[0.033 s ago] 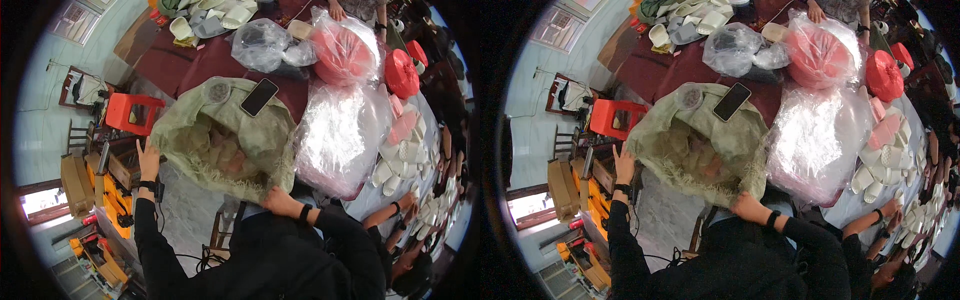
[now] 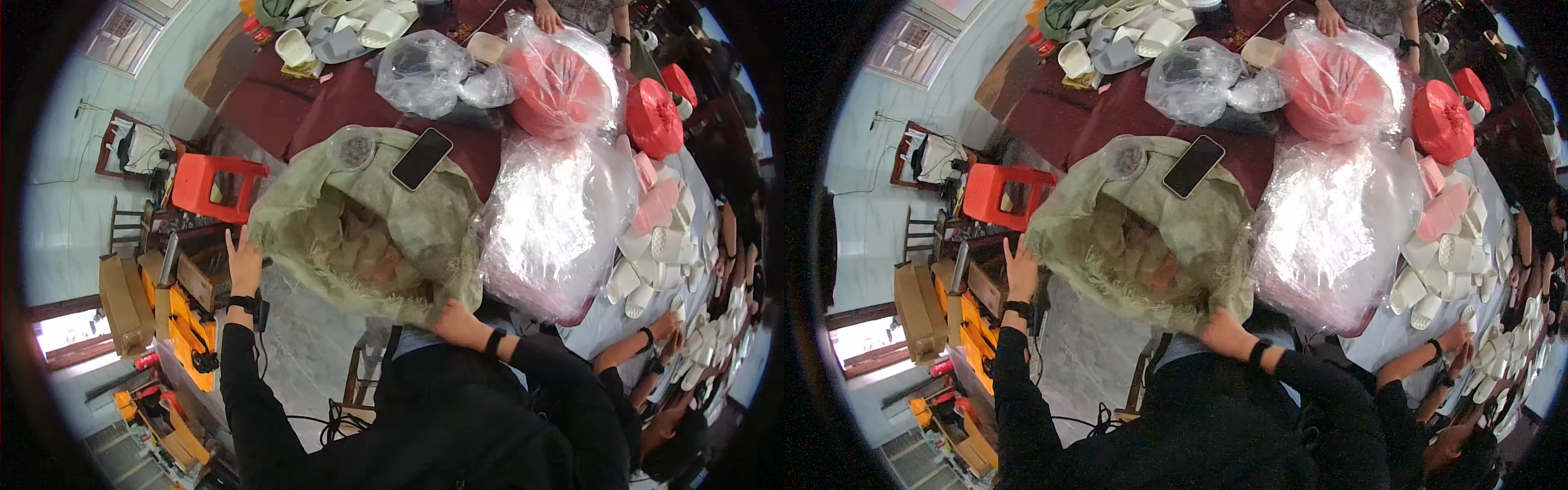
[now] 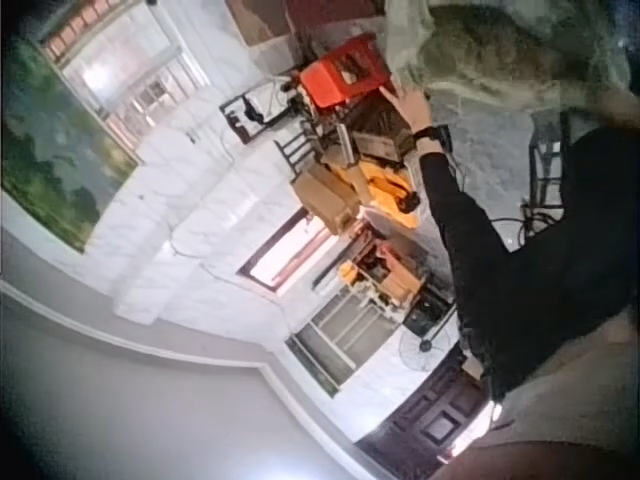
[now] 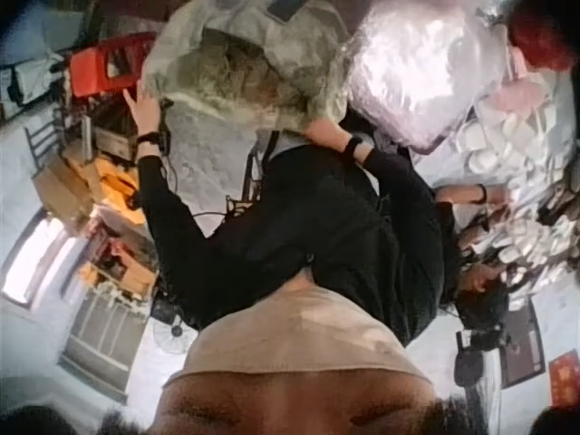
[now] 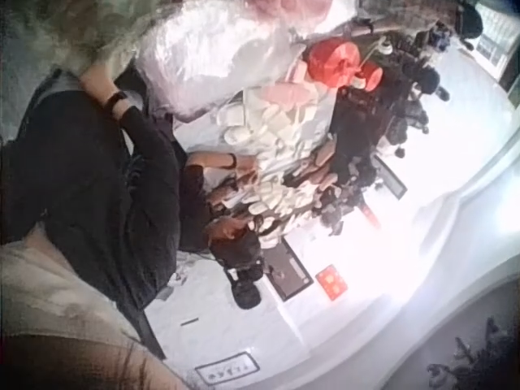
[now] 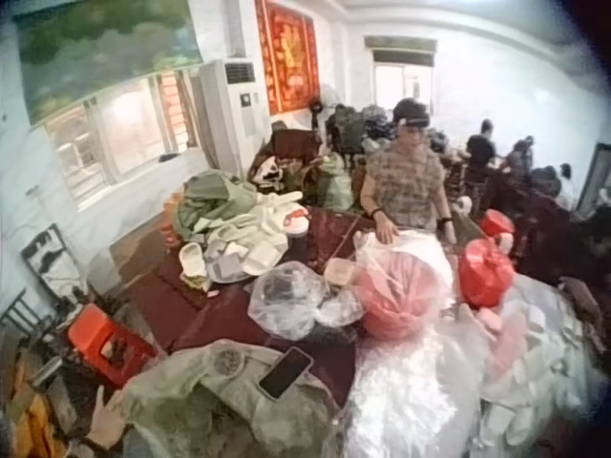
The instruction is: Assembling footwear components at a table with other workers.
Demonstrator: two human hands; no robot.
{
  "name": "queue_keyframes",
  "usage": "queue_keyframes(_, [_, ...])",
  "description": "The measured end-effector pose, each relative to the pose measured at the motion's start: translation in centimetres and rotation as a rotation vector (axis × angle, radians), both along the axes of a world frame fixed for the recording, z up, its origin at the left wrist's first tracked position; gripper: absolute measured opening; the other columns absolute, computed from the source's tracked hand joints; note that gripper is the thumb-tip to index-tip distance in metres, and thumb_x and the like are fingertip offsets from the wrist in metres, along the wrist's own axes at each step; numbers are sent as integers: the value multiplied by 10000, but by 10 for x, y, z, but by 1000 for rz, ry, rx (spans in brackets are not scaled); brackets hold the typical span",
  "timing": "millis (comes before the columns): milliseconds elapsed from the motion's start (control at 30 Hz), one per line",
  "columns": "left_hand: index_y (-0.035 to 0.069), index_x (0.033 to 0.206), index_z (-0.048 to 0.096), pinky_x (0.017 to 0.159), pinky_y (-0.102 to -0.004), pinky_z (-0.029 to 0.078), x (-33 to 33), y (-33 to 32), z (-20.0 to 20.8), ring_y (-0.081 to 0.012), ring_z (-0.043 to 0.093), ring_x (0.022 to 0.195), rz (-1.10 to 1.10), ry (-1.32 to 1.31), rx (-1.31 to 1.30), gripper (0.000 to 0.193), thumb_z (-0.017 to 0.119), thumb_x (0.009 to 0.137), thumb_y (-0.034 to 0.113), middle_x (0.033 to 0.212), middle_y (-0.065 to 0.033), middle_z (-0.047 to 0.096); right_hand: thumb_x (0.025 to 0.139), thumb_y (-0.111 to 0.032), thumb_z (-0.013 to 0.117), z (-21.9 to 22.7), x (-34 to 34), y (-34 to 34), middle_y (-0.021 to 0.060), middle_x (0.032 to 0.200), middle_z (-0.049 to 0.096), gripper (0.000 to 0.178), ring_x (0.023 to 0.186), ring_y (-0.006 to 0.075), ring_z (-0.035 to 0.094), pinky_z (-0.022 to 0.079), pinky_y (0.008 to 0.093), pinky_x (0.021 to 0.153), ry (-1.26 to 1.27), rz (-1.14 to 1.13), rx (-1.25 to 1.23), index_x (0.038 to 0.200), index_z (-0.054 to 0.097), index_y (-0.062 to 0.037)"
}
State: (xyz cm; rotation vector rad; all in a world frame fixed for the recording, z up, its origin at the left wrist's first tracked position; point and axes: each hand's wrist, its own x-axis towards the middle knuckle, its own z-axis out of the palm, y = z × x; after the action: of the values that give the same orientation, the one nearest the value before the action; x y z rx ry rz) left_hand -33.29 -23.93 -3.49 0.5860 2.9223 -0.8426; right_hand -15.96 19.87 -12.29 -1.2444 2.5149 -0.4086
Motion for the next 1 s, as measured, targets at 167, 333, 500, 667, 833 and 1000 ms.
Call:
queue_keyframes(167, [61,833,705,1092,-580,44,-13,56,-4,-266,324,1299,23,-235,-201,186,541,756,103,1097,-106,610,725,-173,584,-47,-9,-1,6,612,566,86,730,203,571,369,348,684,-70,54,114,647,619,-162])
queue_keyframes(333, [104,1209,549,1100,-555,52,-41,98,-36,-304,299,1306,-87,-202,265,525,631,690,111,1226,-145,518,780,-159,546,-64,-13,-22,43,715,627,137,728,223,597,388,352,669,-66,61,151,701,650,-119])
queue_keyframes(500, [133,1367,372,1029,-484,278,-101,173,-88,-338,346,1264,356,-180,1194,593,585,837,289,1374,-127,389,792,-173,535,-43,-16,-27,58,777,641,160,799,218,600,397,358,695,-138,13,165,782,674,-95])
queue_keyframes(667, [149,1376,362,952,-443,377,-155,210,-116,-317,458,1174,434,-304,1389,491,506,913,229,1350,-147,428,783,-194,548,-41,-10,-25,46,800,634,153,796,221,588,395,364,684,-197,-91,290,796,669,-101])
queue_keyframes(833, [103,1341,392,882,-420,421,-179,199,-114,-325,508,1093,393,-125,1170,437,486,922,187,1265,-168,502,802,-210,532,-59,-11,-36,66,877,620,172,818,258,570,404,400,701,-79,-253,94,795,649,-84])
queue_keyframes(1000, [6,1175,419,793,-436,424,-77,252,-122,-342,531,972,220,-30,1147,305,450,924,176,1000,-212,559,780,-204,525,-79,-14,-30,96,934,603,186,916,315,546,421,454,796,-227,-430,-135,798,636,-56])
